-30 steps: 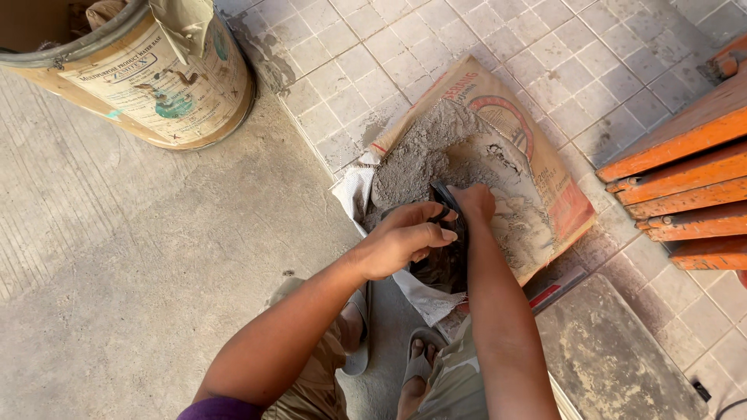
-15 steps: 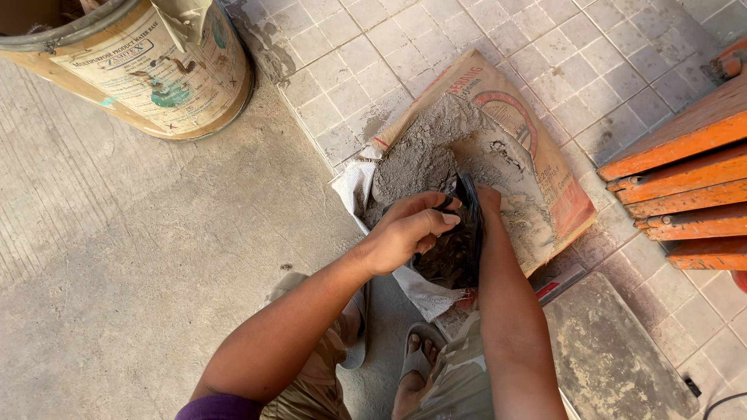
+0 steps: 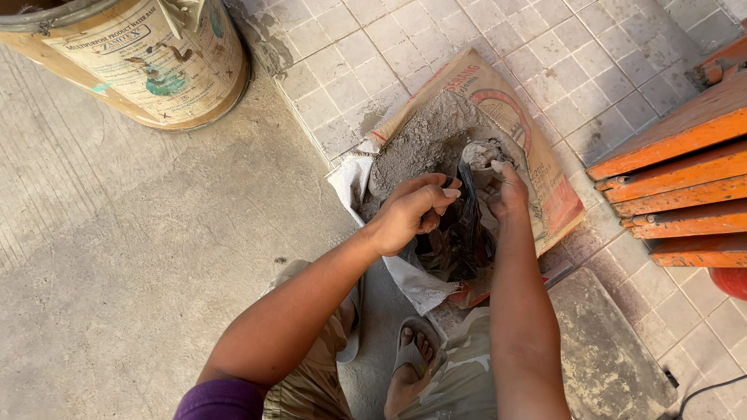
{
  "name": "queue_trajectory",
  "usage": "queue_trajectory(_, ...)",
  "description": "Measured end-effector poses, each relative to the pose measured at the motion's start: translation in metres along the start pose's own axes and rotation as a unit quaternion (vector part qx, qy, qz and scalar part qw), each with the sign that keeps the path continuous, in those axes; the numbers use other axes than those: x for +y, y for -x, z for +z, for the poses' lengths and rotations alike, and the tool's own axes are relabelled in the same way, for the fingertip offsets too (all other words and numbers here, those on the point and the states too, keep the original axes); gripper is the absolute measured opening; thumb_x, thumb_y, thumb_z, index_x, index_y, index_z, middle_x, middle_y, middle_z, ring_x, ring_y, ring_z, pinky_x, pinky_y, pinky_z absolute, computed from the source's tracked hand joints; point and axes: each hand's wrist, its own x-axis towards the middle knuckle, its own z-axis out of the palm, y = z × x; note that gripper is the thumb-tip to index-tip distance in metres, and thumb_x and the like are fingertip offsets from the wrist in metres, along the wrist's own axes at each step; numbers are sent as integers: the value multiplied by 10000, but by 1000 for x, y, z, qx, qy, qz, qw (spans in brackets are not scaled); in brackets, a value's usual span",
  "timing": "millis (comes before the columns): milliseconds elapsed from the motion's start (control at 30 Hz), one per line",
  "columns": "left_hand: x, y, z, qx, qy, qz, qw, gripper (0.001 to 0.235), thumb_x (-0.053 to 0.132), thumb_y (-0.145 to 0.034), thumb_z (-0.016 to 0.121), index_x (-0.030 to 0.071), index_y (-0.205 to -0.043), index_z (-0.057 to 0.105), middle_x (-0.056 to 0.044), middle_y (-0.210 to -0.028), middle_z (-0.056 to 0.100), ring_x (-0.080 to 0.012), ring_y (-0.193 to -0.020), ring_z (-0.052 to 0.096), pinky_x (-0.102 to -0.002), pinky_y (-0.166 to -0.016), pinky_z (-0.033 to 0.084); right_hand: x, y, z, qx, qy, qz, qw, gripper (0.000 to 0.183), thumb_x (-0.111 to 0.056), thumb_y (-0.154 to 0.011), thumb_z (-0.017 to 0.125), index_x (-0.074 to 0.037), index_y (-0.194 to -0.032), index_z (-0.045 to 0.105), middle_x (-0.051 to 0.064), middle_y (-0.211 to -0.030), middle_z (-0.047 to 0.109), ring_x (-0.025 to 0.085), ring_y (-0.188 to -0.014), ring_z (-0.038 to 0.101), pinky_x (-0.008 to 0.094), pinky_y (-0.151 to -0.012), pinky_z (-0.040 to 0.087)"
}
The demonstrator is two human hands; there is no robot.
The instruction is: The person fills a black plastic bag with cement powder by scooping it from a large bag into the smaller bag using a small grey cup, then places the black bag onto a digital scale.
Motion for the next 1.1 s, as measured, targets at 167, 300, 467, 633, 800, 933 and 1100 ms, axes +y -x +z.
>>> queue_trajectory(167, -16, -19, -9, 14, 8, 42, 999, 398, 334, -891, 471, -54, -967, 521, -80, -641, 423, -108, -471, 389, -298, -455, 334, -44, 35, 6, -22, -8, -12, 1000, 391, -236, -654, 733, -102, -954, 521, 120, -807, 528, 297, -746, 559, 521, -721, 507)
queue_trajectory(300, -5, -20, -5, 43, 31, 30, 998, 535, 339, -871, 478, -130, -1118, 408, -49, -698, 383, -91, -499, 376, -254, -456, 286, -78, 105, 36, -46, -41, -31, 998, 288, -205, -675, 689, -39, -890, 594, 172, -765, 589, 342, -727, 626, 526, -711, 544)
queue_trajectory(467, 16, -24, 0, 37, 25, 44, 998, 358, 343, -873, 456, -10, -877, 515, -48, -647, 371, -97, -495, 334, -256, -458, 262, -66, 154, 39, -52, 6, -41, 998, 264, -202, -666, 696, -46, -861, 607, 178, -732, 581, 357, -679, 635, 549, -662, 531)
queue_trajectory(633, 10, -30, 1, 35, 39, 32, 998, 353, 340, -893, 433, 3, -978, 489, -53, -722, 382, -94, -523, 326, -257, -477, 256, -29, 199, 71, -27, 151, -98, 983, 234, -159, -690, 746, -108, -874, 611, 134, -759, 616, 264, -660, 654, 445, -602, 565)
queue_trajectory(800, 22, -20, 5, 24, 25, 17, 999, 485, 354, -897, 410, -43, -1176, 419, -42, -749, 378, -90, -571, 324, -257, -520, 260, -1, 240, 109, -34, 487, -342, 803, 307, -126, -809, 647, -18, -1084, 563, 177, -865, 566, 409, -856, 592, 529, -684, 527)
queue_trajectory(933, 32, -19, 7, 30, 39, 11, 999, 327, 366, -855, 458, 41, -843, 497, -55, -682, 386, -91, -539, 344, -245, -475, 282, 31, 182, 72, -36, 606, -564, 559, 390, -128, -783, 663, 1, -1125, 527, 203, -1023, 523, 365, -974, 539, 451, -878, 435)
queue_trajectory(1100, 11, -27, 0, 24, 38, -4, 999, 367, 399, -865, 461, 36, -904, 506, -63, -707, 415, -108, -563, 393, -245, -494, 305, 36, 173, 53, -18, 606, -662, 440, 539, -192, -730, 725, -39, -1200, 510, 185, -1143, 486, 324, -1034, 503, 448, -875, 461)
